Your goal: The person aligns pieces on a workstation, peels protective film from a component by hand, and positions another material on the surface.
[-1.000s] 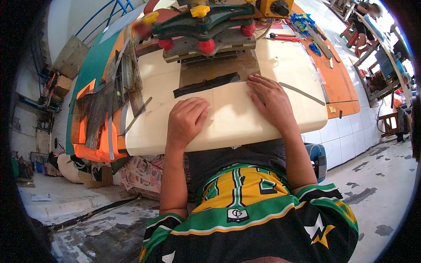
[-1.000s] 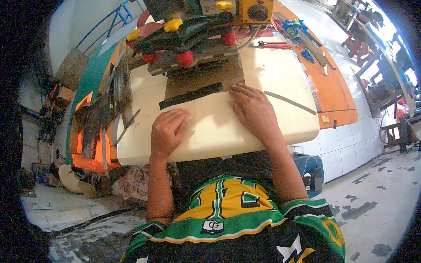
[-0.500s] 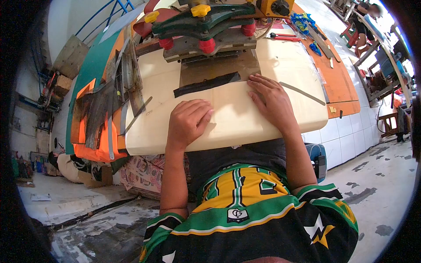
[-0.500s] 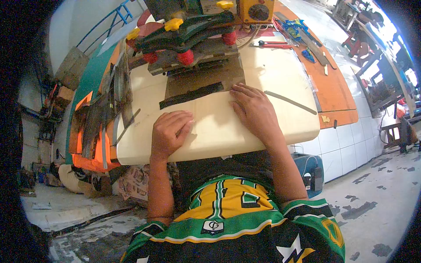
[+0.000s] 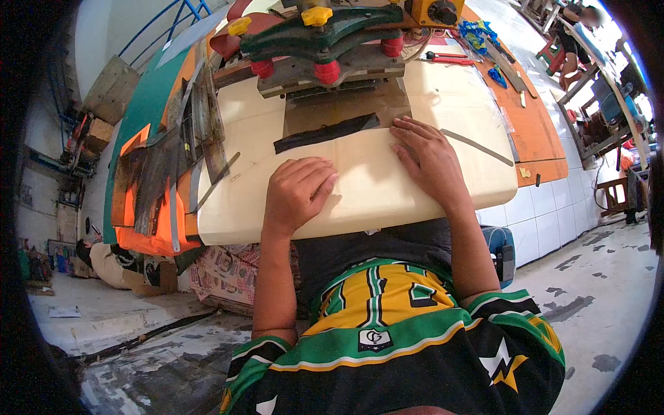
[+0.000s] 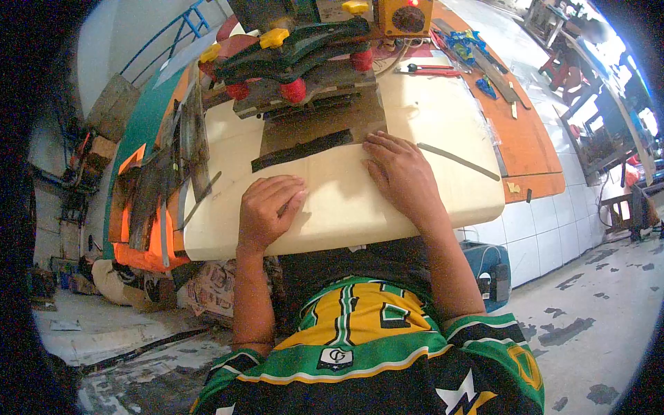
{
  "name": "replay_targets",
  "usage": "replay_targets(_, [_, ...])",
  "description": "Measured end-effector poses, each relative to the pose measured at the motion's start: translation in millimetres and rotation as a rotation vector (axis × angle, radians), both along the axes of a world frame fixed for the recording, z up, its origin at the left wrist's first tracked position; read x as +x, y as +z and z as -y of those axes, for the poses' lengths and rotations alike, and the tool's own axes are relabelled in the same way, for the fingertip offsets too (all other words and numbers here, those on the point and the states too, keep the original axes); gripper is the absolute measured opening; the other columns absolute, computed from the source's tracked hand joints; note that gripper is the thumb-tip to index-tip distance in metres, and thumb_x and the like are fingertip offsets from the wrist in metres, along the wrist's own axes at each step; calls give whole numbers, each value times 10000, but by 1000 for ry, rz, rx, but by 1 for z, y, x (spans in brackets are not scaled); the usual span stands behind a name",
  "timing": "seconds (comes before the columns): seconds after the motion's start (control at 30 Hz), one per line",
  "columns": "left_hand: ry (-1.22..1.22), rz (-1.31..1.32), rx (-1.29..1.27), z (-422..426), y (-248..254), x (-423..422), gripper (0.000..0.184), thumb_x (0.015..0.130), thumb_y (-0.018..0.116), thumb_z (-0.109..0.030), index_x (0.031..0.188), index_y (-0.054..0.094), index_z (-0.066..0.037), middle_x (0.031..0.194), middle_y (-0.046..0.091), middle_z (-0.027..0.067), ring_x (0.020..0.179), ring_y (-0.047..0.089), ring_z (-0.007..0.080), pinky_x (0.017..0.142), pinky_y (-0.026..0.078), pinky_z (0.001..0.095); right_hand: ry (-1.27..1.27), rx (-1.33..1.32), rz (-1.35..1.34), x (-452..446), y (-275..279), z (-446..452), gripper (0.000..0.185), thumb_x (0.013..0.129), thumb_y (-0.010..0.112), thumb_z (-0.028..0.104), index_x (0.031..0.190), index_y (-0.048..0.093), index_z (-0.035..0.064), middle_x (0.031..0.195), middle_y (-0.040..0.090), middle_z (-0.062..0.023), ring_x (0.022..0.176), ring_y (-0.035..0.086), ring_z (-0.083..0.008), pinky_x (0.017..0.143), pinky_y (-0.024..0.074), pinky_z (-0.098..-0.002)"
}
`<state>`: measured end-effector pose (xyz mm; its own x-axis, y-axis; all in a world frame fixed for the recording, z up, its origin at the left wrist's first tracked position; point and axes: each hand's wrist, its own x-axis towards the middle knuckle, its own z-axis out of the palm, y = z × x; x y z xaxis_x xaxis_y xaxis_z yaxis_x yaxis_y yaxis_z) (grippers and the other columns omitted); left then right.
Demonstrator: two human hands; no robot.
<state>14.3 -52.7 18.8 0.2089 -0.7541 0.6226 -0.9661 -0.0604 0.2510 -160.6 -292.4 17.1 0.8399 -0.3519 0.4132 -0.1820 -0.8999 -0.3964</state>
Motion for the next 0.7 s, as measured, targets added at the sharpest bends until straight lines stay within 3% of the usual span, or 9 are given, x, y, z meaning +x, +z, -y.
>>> replay_targets(0.37, [-10,-23,-10,0,2,0,95,944,799,-128,957,812,-34,1014,835,105,1005,800,275,899,605,415,6,-3,5,0,0,1,382,1047,678,246,1354,743,27,1475,702,-144,1441,599,-315,1240,448,-446])
replay_targets(0.47, [2,-48,46,-3,0,2,149,963,790,-166,1038,813,-40,1114,829,109,1094,782,278,962,584,424,6,3,14,0,1,0,380,1046,679,244,1350,746,26,1466,707,-147,1439,602,-316,1239,449,-446])
replay_targets(0.53, [17,32,116,-2,2,3,375,1002,762,-261,1317,755,-57,1406,736,151,1345,675,298,1128,509,470,8,4,17,0,0,1,376,1046,679,244,1346,748,26,1460,710,-149,1437,603,-317,1239,449,-447])
replay_targets(0.57, [17,32,115,0,3,3,375,1002,762,-261,1317,755,-57,1406,736,151,1345,675,298,1128,509,470,10,7,19,0,-1,1,373,1046,679,243,1342,751,27,1455,712,-151,1435,604,-318,1238,448,-449])
replay_targets(0.63, [110,-35,202,5,3,2,656,1016,735,-386,1580,569,-96,1696,497,152,1580,451,339,1308,332,532,14,2,19,0,-1,2,375,1045,680,243,1345,748,28,1455,712,-150,1433,606,-320,1238,448,-451])
replay_targets(0.7, [141,-65,226,8,2,3,719,1018,724,-418,1626,507,-100,1725,451,151,1609,400,341,1329,293,543,18,-2,19,0,-2,2,378,1045,681,243,1349,746,28,1456,712,-150,1431,607,-321,1237,447,-453])
